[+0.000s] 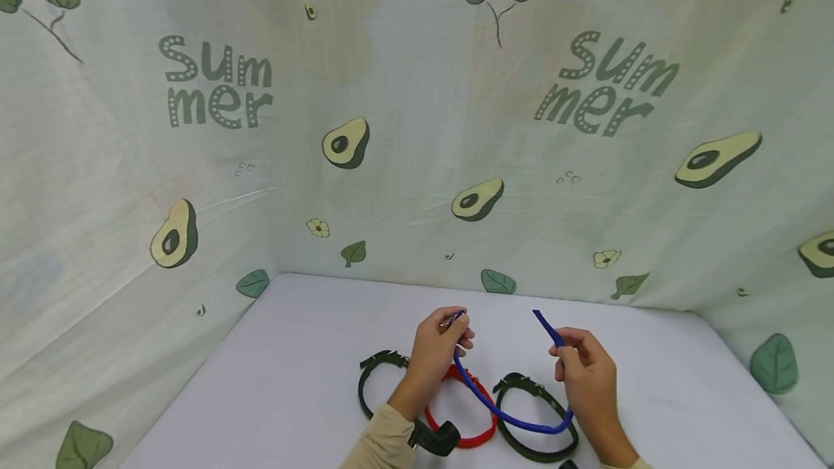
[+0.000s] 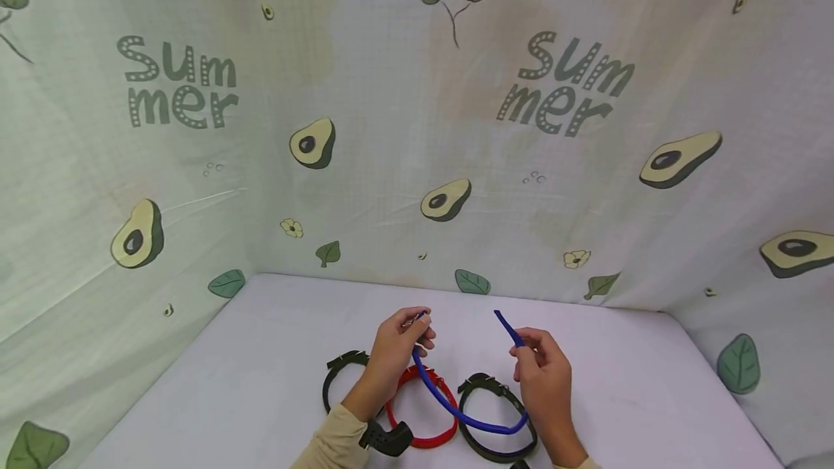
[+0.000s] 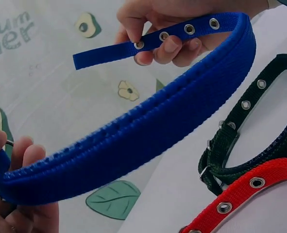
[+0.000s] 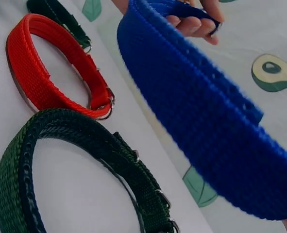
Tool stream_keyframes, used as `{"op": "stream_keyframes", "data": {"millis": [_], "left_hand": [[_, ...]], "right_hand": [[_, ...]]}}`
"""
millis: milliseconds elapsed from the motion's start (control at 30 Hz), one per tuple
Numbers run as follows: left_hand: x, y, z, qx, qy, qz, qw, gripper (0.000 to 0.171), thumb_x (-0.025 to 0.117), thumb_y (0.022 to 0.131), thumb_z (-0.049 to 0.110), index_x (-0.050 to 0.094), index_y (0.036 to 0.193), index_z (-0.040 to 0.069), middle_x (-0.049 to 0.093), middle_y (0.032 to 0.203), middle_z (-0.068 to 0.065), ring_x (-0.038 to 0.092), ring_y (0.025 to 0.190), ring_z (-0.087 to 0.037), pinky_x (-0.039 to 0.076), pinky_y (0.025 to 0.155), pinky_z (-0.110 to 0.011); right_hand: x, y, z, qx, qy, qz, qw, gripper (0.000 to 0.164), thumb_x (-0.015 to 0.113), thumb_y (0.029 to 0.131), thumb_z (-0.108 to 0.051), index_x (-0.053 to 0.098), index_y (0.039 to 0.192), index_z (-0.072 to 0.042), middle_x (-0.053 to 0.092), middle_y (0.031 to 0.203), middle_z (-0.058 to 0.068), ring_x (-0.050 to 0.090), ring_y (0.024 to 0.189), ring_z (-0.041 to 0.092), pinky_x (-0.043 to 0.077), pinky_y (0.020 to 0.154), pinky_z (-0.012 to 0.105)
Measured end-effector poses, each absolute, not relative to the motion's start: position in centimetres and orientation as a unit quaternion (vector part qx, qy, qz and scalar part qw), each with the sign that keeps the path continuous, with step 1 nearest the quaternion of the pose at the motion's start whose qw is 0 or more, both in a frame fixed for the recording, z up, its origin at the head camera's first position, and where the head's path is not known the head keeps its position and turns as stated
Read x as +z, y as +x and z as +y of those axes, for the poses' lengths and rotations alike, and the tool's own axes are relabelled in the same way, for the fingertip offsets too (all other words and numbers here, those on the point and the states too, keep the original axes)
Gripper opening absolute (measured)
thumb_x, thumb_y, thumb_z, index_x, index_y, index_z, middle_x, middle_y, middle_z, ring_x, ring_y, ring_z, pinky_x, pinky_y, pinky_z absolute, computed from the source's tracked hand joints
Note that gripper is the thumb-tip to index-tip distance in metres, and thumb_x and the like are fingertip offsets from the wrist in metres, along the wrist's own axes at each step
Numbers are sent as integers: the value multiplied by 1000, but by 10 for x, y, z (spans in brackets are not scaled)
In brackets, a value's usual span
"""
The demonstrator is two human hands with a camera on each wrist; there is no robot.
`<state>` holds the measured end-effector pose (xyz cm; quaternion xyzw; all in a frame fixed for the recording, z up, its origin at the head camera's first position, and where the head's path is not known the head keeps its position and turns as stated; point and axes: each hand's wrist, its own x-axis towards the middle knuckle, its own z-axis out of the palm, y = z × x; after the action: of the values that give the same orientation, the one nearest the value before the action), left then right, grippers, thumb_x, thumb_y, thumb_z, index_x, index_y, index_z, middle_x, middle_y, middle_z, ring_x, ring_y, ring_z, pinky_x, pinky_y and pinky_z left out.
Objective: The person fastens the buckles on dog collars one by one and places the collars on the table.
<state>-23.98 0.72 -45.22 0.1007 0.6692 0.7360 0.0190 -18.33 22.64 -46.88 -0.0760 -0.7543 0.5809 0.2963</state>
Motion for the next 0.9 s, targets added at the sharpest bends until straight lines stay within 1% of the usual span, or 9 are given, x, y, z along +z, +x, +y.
{"op": "stream_keyframes", "data": {"millis": [167,200,300,367,467,600,767,900], "left_hand": [[-450,-237,8,723,106,683,4,32,67,98,31,68,120,8,67,96,-5,64,74,-19,55,68,-29],[-451,-238,7,724,104,681,5,32,67,97,31,69,119,8,68,95,-5,64,73,-20,55,68,-29],[-451,-237,7,734,100,672,9,32,68,96,32,70,118,9,69,96,-5,66,77,-21,56,70,-29],[-450,-238,7,752,94,652,22,32,69,96,31,70,118,8,69,99,-7,66,82,-21,56,72,-29],[-448,-238,7,794,87,598,63,33,69,96,26,69,120,3,68,105,-11,67,90,-20,56,79,-28],[-443,-239,7,836,71,534,109,34,68,96,20,66,123,-2,66,111,-15,65,97,-21,55,85,-27],[-440,-236,6,839,60,528,120,34,67,96,18,66,125,-1,66,115,-14,64,98,-21,53,87,-29],[-437,-232,9,838,73,527,122,34,67,96,16,67,126,0,66,117,-14,64,96,-20,52,86,-29]], "right_hand": [[-465,-183,225,577,-70,-755,303,24,52,94,8,68,108,-3,66,80,10,55,52,18,41,46,25],[-464,-183,224,580,-68,-753,304,24,52,94,8,68,108,-4,66,81,11,55,53,19,41,46,25],[-462,-183,222,577,-64,-757,301,23,53,94,7,68,108,-4,66,81,8,57,55,19,44,49,25],[-460,-183,221,570,-57,-766,292,22,55,95,6,68,109,-5,66,82,6,59,58,19,46,52,25],[-456,-181,220,553,-39,-784,281,21,56,97,2,69,112,-6,67,85,3,61,63,18,49,56,25],[-452,-177,218,523,-5,-804,284,22,59,97,1,70,113,-9,69,89,2,65,69,15,51,59,24],[-448,-172,212,483,45,-820,303,23,62,94,3,71,111,-10,69,90,-2,66,71,12,50,60,23],[-448,-171,210,475,82,-817,317,26,64,91,8,72,109,-10,67,89,-4,65,71,12,50,59,21]]}}
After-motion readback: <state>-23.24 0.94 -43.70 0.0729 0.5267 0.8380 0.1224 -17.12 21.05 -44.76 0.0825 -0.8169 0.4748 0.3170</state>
